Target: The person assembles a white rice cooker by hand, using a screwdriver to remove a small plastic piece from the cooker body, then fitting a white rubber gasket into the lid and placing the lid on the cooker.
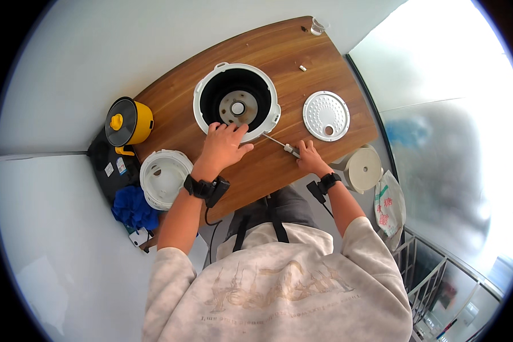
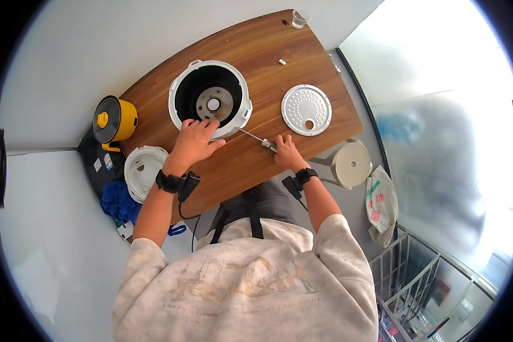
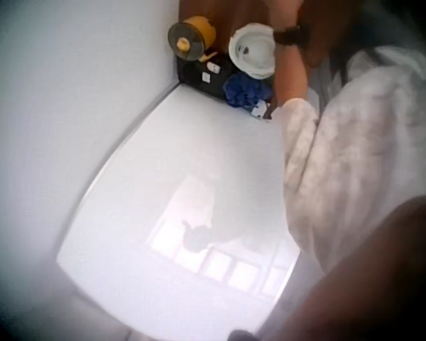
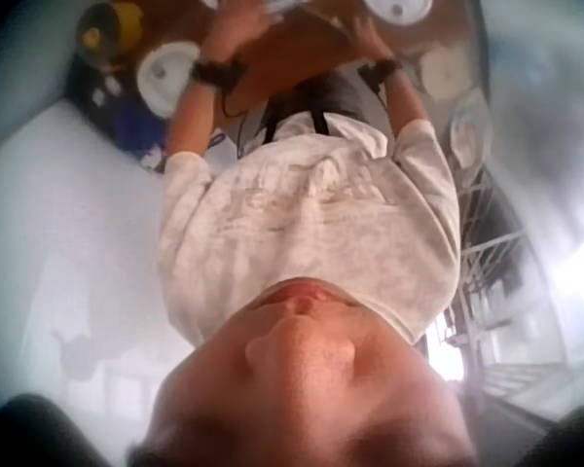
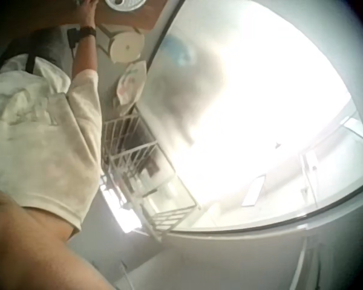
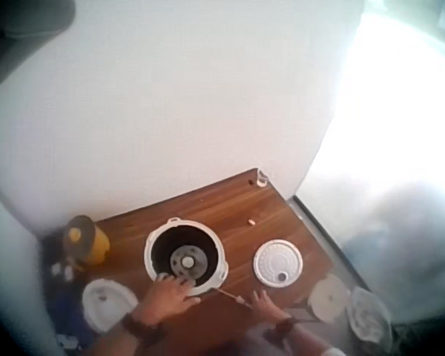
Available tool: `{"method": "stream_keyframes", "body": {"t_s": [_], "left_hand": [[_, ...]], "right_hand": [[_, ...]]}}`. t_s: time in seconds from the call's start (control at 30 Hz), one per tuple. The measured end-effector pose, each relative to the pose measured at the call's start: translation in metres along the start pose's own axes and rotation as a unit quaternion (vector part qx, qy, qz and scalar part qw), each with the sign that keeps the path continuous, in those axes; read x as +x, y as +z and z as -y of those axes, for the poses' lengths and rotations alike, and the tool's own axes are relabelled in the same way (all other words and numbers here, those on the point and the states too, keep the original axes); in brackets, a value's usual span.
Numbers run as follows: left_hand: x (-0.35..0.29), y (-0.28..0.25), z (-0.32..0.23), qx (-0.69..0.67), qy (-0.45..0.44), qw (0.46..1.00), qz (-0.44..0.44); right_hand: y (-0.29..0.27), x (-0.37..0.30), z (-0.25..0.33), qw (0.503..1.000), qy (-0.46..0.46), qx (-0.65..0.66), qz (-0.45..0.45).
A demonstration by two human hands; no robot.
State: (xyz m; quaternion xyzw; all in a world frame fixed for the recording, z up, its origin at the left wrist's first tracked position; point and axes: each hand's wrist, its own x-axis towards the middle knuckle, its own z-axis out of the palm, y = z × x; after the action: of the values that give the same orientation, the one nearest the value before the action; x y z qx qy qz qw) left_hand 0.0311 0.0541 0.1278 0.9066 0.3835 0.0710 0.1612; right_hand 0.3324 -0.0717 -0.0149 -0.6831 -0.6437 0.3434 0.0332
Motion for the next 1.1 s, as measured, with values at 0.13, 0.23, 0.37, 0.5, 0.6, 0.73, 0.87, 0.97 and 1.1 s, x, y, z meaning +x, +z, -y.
{"method": "stream_keyframes", "body": {"t_s": [0.13,0.23,0.37,0.5,0.6,0.73,0.87,0.97,1.1], "left_hand": [[-0.006,0.006,-0.006,0.022,-0.013,0.999,-0.02],[-0.003,0.003,-0.009,0.026,-0.037,0.999,-0.012],[0.007,-0.001,-0.02,0.058,-0.072,0.996,0.013],[0.014,0.005,-0.025,0.078,-0.091,0.993,0.017],[0.016,0.004,-0.033,0.075,-0.114,0.991,-0.005],[0.008,0.022,-0.025,0.115,-0.082,0.988,-0.066],[0.009,0.033,-0.023,0.142,-0.039,0.981,-0.124],[0.002,0.035,-0.03,0.131,-0.032,0.984,-0.117],[-0.004,0.038,-0.039,0.11,-0.027,0.984,-0.138]], "right_hand": [[0.0,0.008,-0.008,0.999,-0.019,0.021,0.014],[-0.005,0.008,-0.001,0.999,-0.032,-0.031,0.001],[-0.011,0.0,0.007,0.996,-0.056,-0.064,-0.021],[-0.021,-0.003,0.02,0.99,-0.072,-0.112,-0.041],[-0.01,-0.002,0.005,0.978,-0.127,-0.127,-0.102],[-0.004,-0.005,-0.007,0.97,-0.158,-0.108,-0.153],[0.001,-0.007,-0.012,0.963,-0.169,-0.104,-0.181],[0.006,-0.008,-0.016,0.957,-0.186,-0.107,-0.196],[0.012,-0.011,-0.021,0.94,-0.223,-0.118,-0.228]]}}
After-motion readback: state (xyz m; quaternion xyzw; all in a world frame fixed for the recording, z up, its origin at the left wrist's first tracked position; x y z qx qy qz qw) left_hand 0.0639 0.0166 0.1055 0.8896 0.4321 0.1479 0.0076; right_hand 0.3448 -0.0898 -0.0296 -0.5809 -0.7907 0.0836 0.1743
